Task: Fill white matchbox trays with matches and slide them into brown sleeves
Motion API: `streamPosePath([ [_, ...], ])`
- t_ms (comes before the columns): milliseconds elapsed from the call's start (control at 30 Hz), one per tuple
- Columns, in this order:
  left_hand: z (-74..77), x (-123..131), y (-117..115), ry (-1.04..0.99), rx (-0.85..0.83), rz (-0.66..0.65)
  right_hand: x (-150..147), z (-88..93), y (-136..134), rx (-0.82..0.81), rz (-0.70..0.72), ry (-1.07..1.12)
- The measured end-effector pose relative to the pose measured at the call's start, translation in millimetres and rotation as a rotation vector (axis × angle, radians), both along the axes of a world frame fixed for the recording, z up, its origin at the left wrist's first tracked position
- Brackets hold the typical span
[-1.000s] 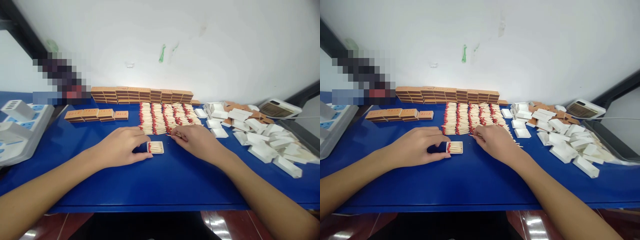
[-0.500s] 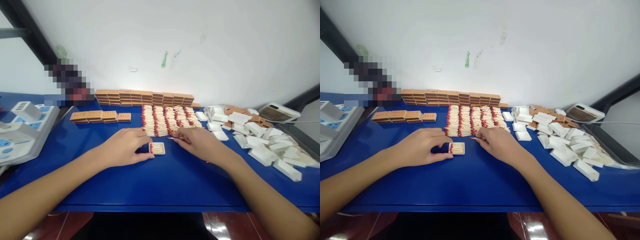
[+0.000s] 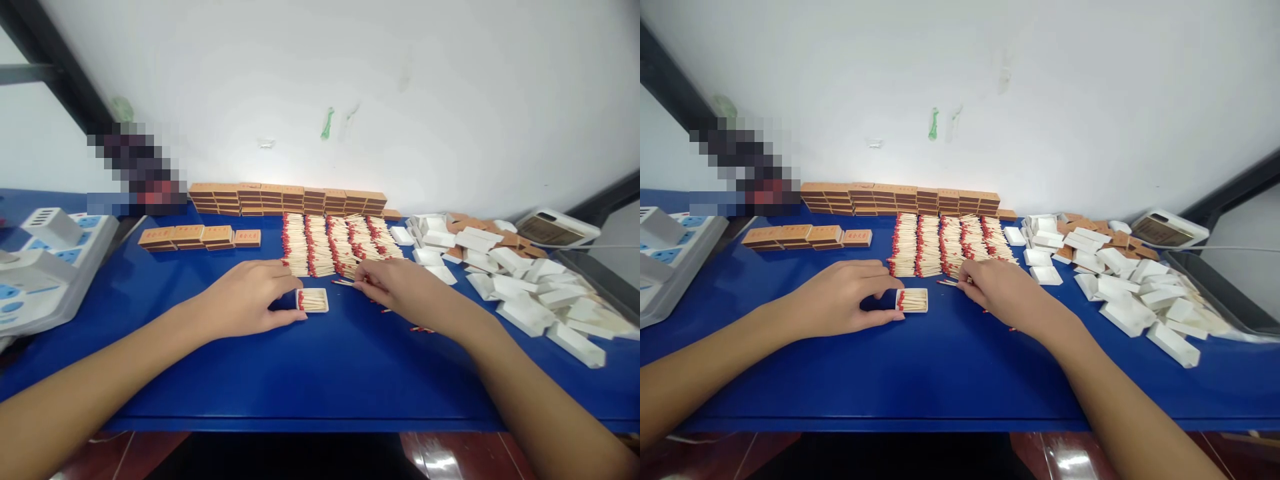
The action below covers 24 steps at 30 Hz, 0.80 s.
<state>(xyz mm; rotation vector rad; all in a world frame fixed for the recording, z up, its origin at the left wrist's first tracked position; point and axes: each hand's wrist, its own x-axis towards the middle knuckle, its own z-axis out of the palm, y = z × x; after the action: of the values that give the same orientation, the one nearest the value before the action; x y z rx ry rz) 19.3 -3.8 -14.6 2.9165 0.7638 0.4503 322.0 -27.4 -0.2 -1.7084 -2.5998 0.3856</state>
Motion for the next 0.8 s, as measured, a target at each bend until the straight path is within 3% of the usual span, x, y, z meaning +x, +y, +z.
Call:
streamPosePath([
  [333,-0.2,0.1,0.8,-0.016,0.006,-0.001,3.2,-1.8,0.6,-0.035,0.012,-0.023],
  [500,0.0,0.2,0.5,-0.031,0.022,-0.010,-1.6,-3.5,-0.7,0.047,0.037,0.020],
  [800,0.6,-0.2,-0.1,-0.029,0.021,-0.015,-1.2,-7.0,-2.6,-0.014,0.030,0.026],
])
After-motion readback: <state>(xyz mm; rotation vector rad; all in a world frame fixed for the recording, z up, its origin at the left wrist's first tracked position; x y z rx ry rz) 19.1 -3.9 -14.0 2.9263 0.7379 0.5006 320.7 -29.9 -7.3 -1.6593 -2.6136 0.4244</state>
